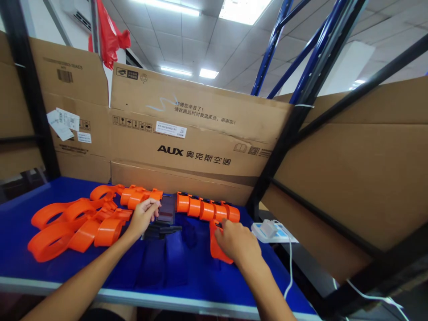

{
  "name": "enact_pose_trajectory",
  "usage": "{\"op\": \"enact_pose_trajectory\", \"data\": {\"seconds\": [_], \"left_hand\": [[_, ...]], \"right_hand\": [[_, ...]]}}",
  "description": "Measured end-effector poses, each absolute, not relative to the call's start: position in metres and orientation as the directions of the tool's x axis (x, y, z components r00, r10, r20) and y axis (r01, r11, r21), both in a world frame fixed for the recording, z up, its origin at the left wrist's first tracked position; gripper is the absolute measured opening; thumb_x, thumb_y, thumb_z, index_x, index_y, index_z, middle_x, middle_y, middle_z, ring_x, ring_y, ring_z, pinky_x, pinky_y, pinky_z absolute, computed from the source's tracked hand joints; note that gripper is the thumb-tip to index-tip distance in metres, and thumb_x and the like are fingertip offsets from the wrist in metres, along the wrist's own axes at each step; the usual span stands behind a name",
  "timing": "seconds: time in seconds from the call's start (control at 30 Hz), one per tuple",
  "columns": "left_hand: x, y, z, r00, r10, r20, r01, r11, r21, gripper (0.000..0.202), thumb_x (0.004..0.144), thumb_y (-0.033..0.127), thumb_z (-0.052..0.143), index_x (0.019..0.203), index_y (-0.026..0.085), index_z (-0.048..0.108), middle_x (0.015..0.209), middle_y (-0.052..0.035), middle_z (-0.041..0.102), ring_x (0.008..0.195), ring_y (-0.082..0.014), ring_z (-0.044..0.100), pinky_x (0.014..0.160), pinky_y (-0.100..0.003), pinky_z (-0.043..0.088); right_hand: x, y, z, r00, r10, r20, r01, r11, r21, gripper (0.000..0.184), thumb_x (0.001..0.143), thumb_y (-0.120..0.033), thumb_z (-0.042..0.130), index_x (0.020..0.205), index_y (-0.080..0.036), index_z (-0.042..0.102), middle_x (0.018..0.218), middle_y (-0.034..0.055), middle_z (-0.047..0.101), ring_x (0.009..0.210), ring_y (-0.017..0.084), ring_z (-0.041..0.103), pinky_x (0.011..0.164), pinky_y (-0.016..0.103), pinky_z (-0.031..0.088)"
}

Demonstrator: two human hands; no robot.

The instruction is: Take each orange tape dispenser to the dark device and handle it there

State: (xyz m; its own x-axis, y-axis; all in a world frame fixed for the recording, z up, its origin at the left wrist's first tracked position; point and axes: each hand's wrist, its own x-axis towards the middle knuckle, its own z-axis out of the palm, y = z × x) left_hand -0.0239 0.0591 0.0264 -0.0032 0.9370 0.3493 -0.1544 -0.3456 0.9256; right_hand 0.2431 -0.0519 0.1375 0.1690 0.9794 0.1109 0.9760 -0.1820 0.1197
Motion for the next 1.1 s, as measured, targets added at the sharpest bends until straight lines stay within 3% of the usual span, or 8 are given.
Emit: {"op": "enact_pose_trajectory", "data": {"seconds": [0.2,0.3,0.4,0.53,0.63,0.8,0.93,1.1], "left_hand": [[-0.023,0.049,0.032,0.162,0.905,0.394,-0.219,-0.356,0.908,0.033,0.080,0.045,0.067,0.094,0.016,0.069,0.068,-0.0037,0.068,0.052,-0.0124,0.055,0.048,-0.023,0.038],[-0.023,0.041,0.037,0.289,0.874,0.390,-0.327,-0.292,0.899,0.046,0.078,0.041,0.071,0.117,0.017,0.066,0.104,-0.0131,0.073,0.083,-0.0201,0.067,0.066,-0.026,0.048],[-0.022,0.037,0.040,0.376,0.837,0.398,-0.467,-0.200,0.862,0.059,0.078,0.040,0.073,0.132,0.019,0.059,0.127,-0.0154,0.065,0.111,-0.0277,0.062,0.084,-0.033,0.049],[-0.022,0.038,0.035,0.347,0.864,0.366,-0.590,-0.103,0.801,0.057,0.080,0.050,0.069,0.126,0.019,0.062,0.115,-0.0129,0.069,0.105,-0.0279,0.064,0.082,-0.036,0.051],[-0.023,0.042,0.031,0.195,0.944,0.265,-0.651,-0.077,0.755,0.048,0.078,0.052,0.069,0.113,0.020,0.066,0.104,-0.0087,0.071,0.100,-0.0246,0.066,0.083,-0.034,0.052],[-0.022,0.046,0.033,0.132,0.971,0.199,-0.662,-0.063,0.747,0.041,0.071,0.039,0.078,0.104,0.020,0.063,0.092,-0.0037,0.071,0.087,-0.0208,0.068,0.077,-0.030,0.052],[-0.019,0.045,0.035,0.155,0.967,0.202,-0.608,-0.068,0.791,0.045,0.071,0.041,0.077,0.107,0.018,0.061,0.093,-0.0055,0.070,0.087,-0.0211,0.068,0.076,-0.029,0.052],[-0.018,0.044,0.032,0.222,0.954,0.203,-0.456,-0.082,0.886,0.058,0.073,0.044,0.076,0.121,0.019,0.056,0.083,-0.0027,0.067,0.071,-0.0169,0.065,0.067,-0.026,0.049]], "right_hand": [[0.216,-0.071,0.186,0.137,0.931,0.339,0.979,-0.179,0.094,0.030,0.088,-0.045,0.050,0.093,-0.021,0.067,0.085,0.0136,0.070,0.074,0.031,0.067,0.060,0.033,0.039],[0.189,-0.073,0.193,0.031,0.869,0.494,0.997,-0.064,0.049,0.031,0.090,-0.048,0.049,0.096,-0.022,0.066,0.086,0.0103,0.067,0.071,0.026,0.065,0.059,0.031,0.036],[0.160,-0.064,0.183,-0.089,0.807,0.584,0.996,0.078,0.043,0.031,0.091,-0.049,0.049,0.100,-0.023,0.063,0.089,0.0089,0.065,0.070,0.023,0.064,0.058,0.029,0.035],[0.122,-0.047,0.157,-0.180,0.805,0.566,0.979,0.201,0.025,0.035,0.090,-0.050,0.052,0.108,-0.020,0.060,0.100,0.0109,0.062,0.070,0.021,0.063,0.058,0.027,0.036],[0.107,-0.036,0.142,-0.230,0.793,0.564,0.947,0.317,-0.060,0.040,0.090,-0.054,0.052,0.110,-0.020,0.060,0.104,0.0121,0.061,0.075,0.023,0.063,0.060,0.028,0.038],[0.120,-0.006,0.123,-0.220,0.695,0.684,0.702,0.600,-0.383,0.032,0.099,-0.043,0.040,0.100,-0.020,0.062,0.085,0.0058,0.064,0.075,0.019,0.060,0.068,0.027,0.043],[0.146,0.031,0.090,-0.073,0.748,0.660,0.467,0.610,-0.640,0.032,0.096,-0.046,0.045,0.088,-0.018,0.061,0.075,0.0019,0.061,0.068,0.016,0.055,0.064,0.025,0.044],[0.156,0.047,0.048,-0.141,0.814,0.563,0.298,0.577,-0.760,0.037,0.088,-0.053,0.057,0.074,-0.018,0.057,0.068,-0.0003,0.054,0.064,0.015,0.050,0.059,0.024,0.043]]}}
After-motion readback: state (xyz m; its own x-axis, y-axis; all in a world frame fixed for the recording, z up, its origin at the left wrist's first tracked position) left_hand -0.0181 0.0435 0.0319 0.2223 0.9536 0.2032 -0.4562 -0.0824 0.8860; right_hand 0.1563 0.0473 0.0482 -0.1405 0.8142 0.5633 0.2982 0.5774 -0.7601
